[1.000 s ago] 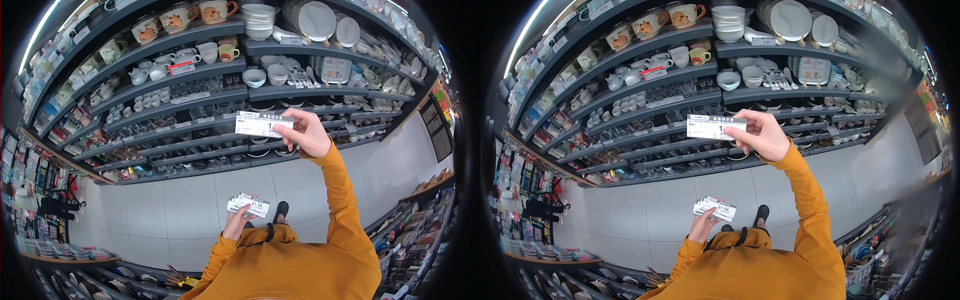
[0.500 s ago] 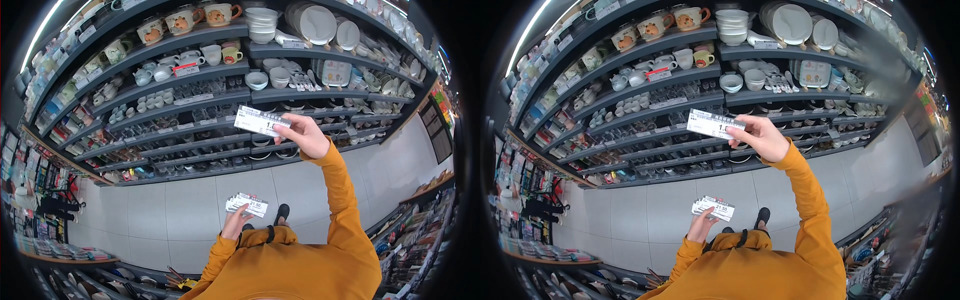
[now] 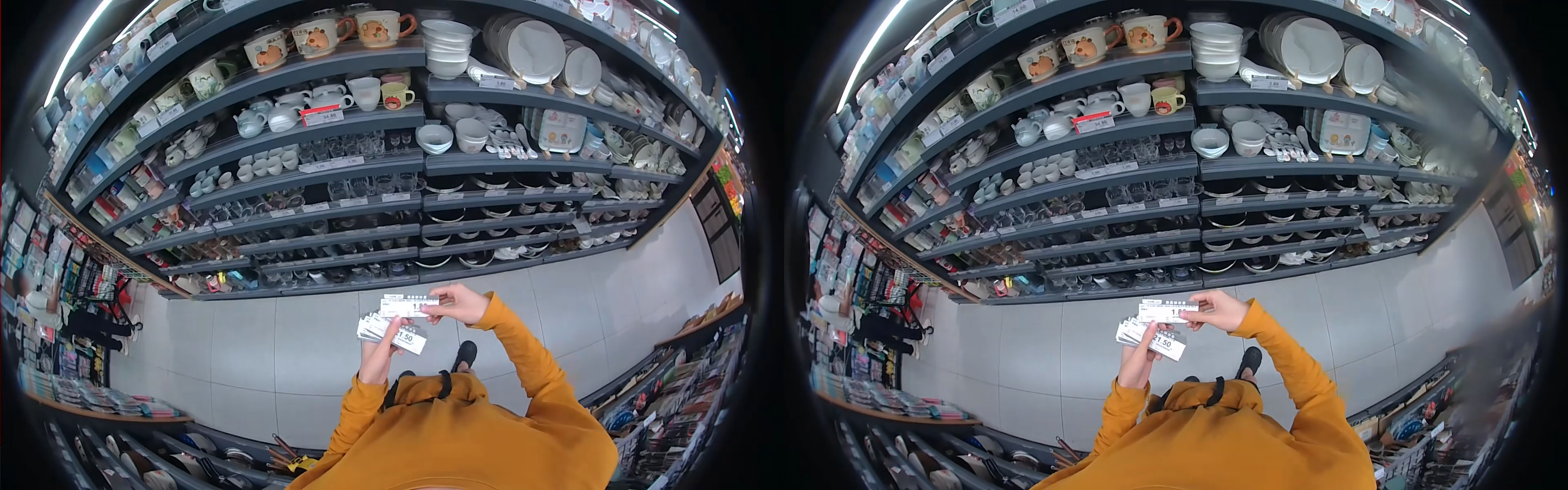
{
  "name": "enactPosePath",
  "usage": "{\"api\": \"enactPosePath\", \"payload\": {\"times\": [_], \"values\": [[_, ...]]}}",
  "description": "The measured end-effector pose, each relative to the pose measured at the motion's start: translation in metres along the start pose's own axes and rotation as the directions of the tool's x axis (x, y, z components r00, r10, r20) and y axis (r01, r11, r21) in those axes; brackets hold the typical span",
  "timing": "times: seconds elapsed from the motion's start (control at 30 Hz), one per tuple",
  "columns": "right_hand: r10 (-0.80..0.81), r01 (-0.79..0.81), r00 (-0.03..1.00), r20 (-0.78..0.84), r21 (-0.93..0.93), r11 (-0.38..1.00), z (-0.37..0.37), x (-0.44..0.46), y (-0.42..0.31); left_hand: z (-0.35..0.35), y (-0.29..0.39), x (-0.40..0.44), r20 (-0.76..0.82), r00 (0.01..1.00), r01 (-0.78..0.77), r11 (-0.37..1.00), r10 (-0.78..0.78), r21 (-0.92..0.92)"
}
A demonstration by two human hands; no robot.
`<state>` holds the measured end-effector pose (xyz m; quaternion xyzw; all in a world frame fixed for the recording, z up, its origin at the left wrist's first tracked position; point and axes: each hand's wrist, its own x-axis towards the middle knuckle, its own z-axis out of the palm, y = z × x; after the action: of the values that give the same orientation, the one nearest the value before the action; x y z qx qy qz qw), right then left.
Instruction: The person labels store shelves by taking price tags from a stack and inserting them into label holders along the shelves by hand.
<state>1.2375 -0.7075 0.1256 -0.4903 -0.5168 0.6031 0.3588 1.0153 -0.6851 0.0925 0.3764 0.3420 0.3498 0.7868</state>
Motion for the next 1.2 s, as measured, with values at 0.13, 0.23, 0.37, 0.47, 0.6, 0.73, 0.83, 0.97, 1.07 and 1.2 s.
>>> {"api": "enactPosePath", "payload": {"times": [0.13, 0.23, 0.37, 0.47, 0.6, 0.73, 0.83, 0.97, 1.07, 1.2], "values": [[-0.018, 0.017, 1.000, -0.025, -0.017, 1.000, -0.003, 0.002, 0.002, 0.004, 0.006, 0.006, -0.060, 0.998, 0.006, 1.000, -0.005, 0.023], [-0.120, 0.122, 0.988, -0.094, 0.015, 0.992, 0.000, 0.007, -0.009, 0.007, 0.013, 0.015, -0.050, 0.997, -0.061, 0.998, 0.062, 0.007], [-0.168, 0.189, 0.973, -0.161, 0.124, 0.974, 0.002, 0.014, -0.019, 0.014, 0.031, 0.019, -0.055, 0.989, -0.137, 0.990, 0.138, 0.015], [-0.213, 0.275, 0.938, -0.272, 0.214, 0.938, 0.002, 0.016, -0.026, 0.016, 0.039, 0.023, -0.077, 0.976, -0.202, 0.979, 0.202, 0.003], [-0.137, 0.323, 0.893, -0.428, 0.400, 0.858, 0.001, 0.021, -0.012, 0.023, 0.052, 0.029, -0.148, 0.961, -0.240, 0.970, 0.233, -0.032], [-0.130, 0.274, 0.916, -0.379, 0.355, 0.894, 0.001, 0.026, 0.005, 0.026, 0.057, 0.033, -0.182, 0.959, -0.229, 0.973, 0.219, -0.035], [-0.204, 0.299, 0.894, -0.399, 0.191, 0.935, 0.002, 0.027, -0.004, 0.025, 0.060, 0.038, -0.168, 0.953, -0.260, 0.966, 0.253, -0.018], [-0.209, 0.301, 0.875, -0.438, 0.152, 0.941, 0.009, 0.029, -0.025, 0.022, 0.061, 0.045, -0.173, 0.947, -0.270, 0.962, 0.271, 0.029], [-0.199, 0.279, 0.887, -0.416, 0.140, 0.950, 0.005, 0.038, -0.030, 0.020, 0.064, 0.051, -0.168, 0.951, -0.255, 0.966, 0.259, 0.043], [-0.220, 0.301, 0.888, -0.403, 0.147, 0.942, -0.003, 0.050, -0.026, 0.018, 0.069, 0.059, -0.153, 0.956, -0.244, 0.968, 0.251, 0.065]]}}
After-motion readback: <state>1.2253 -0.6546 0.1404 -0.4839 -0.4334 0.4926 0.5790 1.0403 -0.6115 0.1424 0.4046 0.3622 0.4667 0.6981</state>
